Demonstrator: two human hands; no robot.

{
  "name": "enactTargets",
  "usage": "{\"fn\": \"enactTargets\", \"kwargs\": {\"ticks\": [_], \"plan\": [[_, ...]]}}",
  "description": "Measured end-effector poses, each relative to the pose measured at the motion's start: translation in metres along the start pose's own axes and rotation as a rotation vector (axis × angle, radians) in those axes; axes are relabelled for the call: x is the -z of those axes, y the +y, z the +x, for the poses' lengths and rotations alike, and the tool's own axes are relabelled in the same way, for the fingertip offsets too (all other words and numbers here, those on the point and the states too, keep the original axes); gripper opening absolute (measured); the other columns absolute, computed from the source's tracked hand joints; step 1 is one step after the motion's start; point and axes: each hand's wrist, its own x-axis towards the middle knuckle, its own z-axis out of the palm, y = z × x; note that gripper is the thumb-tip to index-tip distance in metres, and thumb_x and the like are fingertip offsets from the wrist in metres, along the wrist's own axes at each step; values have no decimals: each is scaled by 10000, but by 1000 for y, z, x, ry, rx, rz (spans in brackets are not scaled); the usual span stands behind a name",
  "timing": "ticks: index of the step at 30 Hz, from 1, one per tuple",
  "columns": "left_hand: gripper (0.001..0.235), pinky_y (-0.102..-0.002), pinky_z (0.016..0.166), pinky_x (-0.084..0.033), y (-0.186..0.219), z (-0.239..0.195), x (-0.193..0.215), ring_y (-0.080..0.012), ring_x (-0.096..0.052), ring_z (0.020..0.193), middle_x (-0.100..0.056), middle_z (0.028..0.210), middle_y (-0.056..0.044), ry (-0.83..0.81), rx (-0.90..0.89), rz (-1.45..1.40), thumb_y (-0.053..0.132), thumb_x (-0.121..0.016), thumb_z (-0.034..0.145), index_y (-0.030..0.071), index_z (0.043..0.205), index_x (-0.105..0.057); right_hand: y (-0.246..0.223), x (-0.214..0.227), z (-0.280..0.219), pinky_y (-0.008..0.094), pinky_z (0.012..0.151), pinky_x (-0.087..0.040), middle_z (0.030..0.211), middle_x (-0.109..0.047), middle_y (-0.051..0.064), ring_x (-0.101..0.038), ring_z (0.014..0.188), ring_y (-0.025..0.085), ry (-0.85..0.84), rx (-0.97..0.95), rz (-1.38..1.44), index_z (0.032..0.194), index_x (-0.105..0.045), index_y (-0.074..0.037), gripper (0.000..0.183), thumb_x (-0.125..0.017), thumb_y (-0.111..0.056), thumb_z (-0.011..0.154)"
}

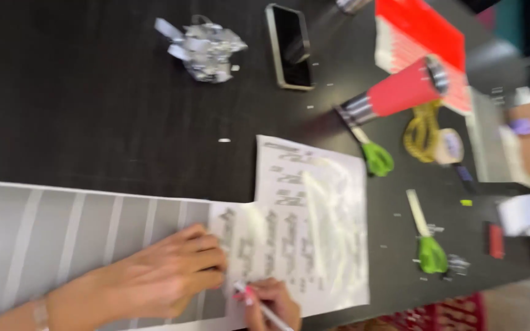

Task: Weeding excess vinyl from a sheet of cut decals using a weeding tool

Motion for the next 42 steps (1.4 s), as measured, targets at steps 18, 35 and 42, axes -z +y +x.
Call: {"fn": "enactTargets", "kwargs": {"ticks": [18,35,42], "plan": [[149,-396,826,-382,0,-1,0,-284,-487,814,-578,941,-99,79,56,8,-63,-541,891,36,792,-594,-20,14,6,257,652,-599,802,-814,97,-777,801,174,-260,-110,-66,882,-615,-73,92,-676,-87,949],[193,-371,695,-346,1,1,-2,-268,-456,730,-542,812,-68,125,-14,52,-81,-571,909,45,766,-598,-30,9,10,239,702,-616,877,-863,79,-772,860,135,-285,-160,-131,963,-695,-69,59,-700,-123,939],[199,-368,690,-363,7,4,1,-281,-474,759,-563,858,-98,158,-67,87,-107,-504,951,14,831,-607,-23,11,8,210,588,-551,881,-826,84,-711,693,86,-268,-197,-163,936,-731,-78,71,-732,-147,919]]}}
